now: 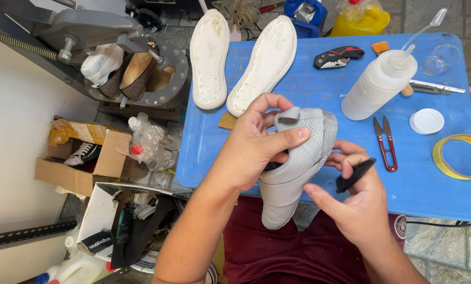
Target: The person applies glue from a squeeze bottle along the sole edge of a gray slip-on shoe and spreads it with a small brush. The person repeats this process on different sections of the shoe's perimeter, ensuring even coverage along the seam where the sole meets the upper.
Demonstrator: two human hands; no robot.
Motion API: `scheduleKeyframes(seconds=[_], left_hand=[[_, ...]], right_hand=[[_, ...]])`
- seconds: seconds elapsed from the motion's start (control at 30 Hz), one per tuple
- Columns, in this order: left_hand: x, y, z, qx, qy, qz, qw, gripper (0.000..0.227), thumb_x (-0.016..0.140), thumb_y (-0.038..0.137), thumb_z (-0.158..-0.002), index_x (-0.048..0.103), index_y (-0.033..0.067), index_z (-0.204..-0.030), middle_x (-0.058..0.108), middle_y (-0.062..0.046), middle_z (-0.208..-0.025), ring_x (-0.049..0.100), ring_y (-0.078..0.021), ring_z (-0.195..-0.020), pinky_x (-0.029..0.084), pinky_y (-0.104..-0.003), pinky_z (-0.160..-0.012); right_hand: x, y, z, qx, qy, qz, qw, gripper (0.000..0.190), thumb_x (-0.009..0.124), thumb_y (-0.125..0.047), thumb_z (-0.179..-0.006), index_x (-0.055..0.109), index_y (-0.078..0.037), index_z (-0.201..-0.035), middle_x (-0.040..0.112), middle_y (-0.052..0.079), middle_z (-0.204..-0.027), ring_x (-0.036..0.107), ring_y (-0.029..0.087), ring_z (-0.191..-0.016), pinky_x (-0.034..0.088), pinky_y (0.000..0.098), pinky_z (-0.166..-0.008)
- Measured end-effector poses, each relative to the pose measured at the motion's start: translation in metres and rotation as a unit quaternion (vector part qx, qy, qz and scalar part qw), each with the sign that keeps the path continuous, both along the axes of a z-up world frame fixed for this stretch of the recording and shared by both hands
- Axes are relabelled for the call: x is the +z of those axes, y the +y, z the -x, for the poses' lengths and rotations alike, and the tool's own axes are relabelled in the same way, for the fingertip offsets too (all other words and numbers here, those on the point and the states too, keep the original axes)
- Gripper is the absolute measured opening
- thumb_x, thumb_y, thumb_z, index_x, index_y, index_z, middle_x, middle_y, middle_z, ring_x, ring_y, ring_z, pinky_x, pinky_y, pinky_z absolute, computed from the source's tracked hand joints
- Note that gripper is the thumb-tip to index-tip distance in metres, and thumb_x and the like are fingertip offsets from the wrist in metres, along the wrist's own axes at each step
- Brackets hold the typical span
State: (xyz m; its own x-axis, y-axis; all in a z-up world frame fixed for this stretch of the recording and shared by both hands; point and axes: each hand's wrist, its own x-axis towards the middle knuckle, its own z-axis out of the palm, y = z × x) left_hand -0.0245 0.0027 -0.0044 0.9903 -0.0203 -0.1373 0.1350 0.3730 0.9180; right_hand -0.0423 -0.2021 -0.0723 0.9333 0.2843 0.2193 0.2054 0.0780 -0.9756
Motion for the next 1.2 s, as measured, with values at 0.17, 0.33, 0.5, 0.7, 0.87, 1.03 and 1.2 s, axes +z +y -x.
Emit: scheduleKeyframes(seconds=[0.17, 0.33, 0.5, 0.7, 0.87, 1.03, 1.2], left_hand=[[0.000, -0.012, 0.008, 0.028, -0.033, -0.002, 0.999, 0.055, 0.081, 0.011, -0.087, 0.045, 0.0055, -0.128, 0.064, -0.012, -0.109, 0.061, -0.0067, -0.077, 0.048, -0.019, -0.057], [0.005, -0.027, 0.017, 0.051, -0.048, 0.047, 0.996, 0.047, 0.075, 0.007, -0.089, 0.040, 0.0069, -0.120, 0.065, -0.013, -0.107, 0.069, -0.0082, -0.088, 0.057, -0.023, -0.068], [0.015, -0.040, 0.018, 0.057, -0.102, 0.032, 0.993, 0.038, 0.077, 0.009, -0.099, 0.039, 0.0068, -0.105, 0.060, -0.006, -0.097, 0.063, -0.0069, -0.088, 0.053, -0.025, -0.067], [0.038, -0.048, 0.046, 0.054, -0.056, -0.509, 0.857, 0.037, 0.076, 0.025, -0.099, 0.051, 0.0046, -0.081, 0.056, -0.010, -0.063, 0.056, -0.0248, -0.056, 0.045, -0.035, -0.054], [0.058, -0.036, 0.063, 0.035, -0.329, -0.574, 0.749, 0.040, 0.067, 0.007, -0.092, 0.051, 0.0069, -0.129, 0.069, -0.010, -0.106, 0.070, -0.0266, -0.096, 0.052, -0.046, -0.087], [0.054, -0.018, 0.058, -0.017, -0.290, -0.614, 0.734, 0.058, 0.070, 0.008, -0.095, 0.049, 0.0038, -0.149, 0.068, -0.010, -0.107, 0.068, -0.0281, -0.095, 0.054, -0.041, -0.086], [0.030, 0.010, 0.047, 0.035, -0.255, -0.462, 0.849, 0.047, 0.076, 0.006, -0.092, 0.061, 0.0060, -0.136, 0.071, -0.011, -0.120, 0.070, -0.0196, -0.099, 0.057, -0.032, -0.086]], right_hand=[[0.000, 0.002, 0.004, 0.010, -0.021, -0.045, 0.999, 0.048, 0.081, 0.004, -0.078, 0.039, -0.010, -0.093, 0.057, 0.019, -0.136, 0.062, 0.026, -0.124, 0.053, 0.0384, -0.105], [-0.007, 0.001, 0.002, 0.014, -0.003, -0.152, 0.988, 0.044, 0.076, 0.011, -0.083, 0.040, -0.010, -0.096, 0.057, 0.019, -0.136, 0.061, 0.026, -0.130, 0.052, 0.0422, -0.113], [-0.021, -0.002, 0.003, -0.011, -0.004, -0.189, 0.982, 0.043, 0.076, 0.011, -0.086, 0.040, -0.011, -0.095, 0.056, 0.012, -0.121, 0.058, 0.016, -0.117, 0.050, 0.0316, -0.102], [-0.044, -0.001, 0.004, -0.053, -0.007, -0.204, 0.977, 0.046, 0.079, 0.011, -0.089, 0.040, -0.012, -0.097, 0.054, 0.004, -0.099, 0.054, 0.006, -0.093, 0.047, 0.0205, -0.086], [-0.035, -0.001, -0.003, -0.071, 0.018, -0.174, 0.982, 0.048, 0.078, 0.012, -0.086, 0.040, -0.012, -0.103, 0.062, 0.012, -0.098, 0.064, 0.012, -0.091, 0.055, 0.0264, -0.088], [-0.014, 0.005, -0.010, 0.020, 0.021, -0.233, 0.972, 0.044, 0.074, 0.011, -0.085, 0.040, -0.012, -0.101, 0.061, 0.019, -0.130, 0.065, 0.021, -0.117, 0.054, 0.0354, -0.104], [-0.020, -0.004, -0.027, 0.065, 0.099, -0.297, 0.948, 0.021, 0.065, -0.004, -0.098, 0.046, -0.008, -0.091, 0.063, 0.021, -0.114, 0.064, 0.026, -0.097, 0.052, 0.0410, -0.093]])
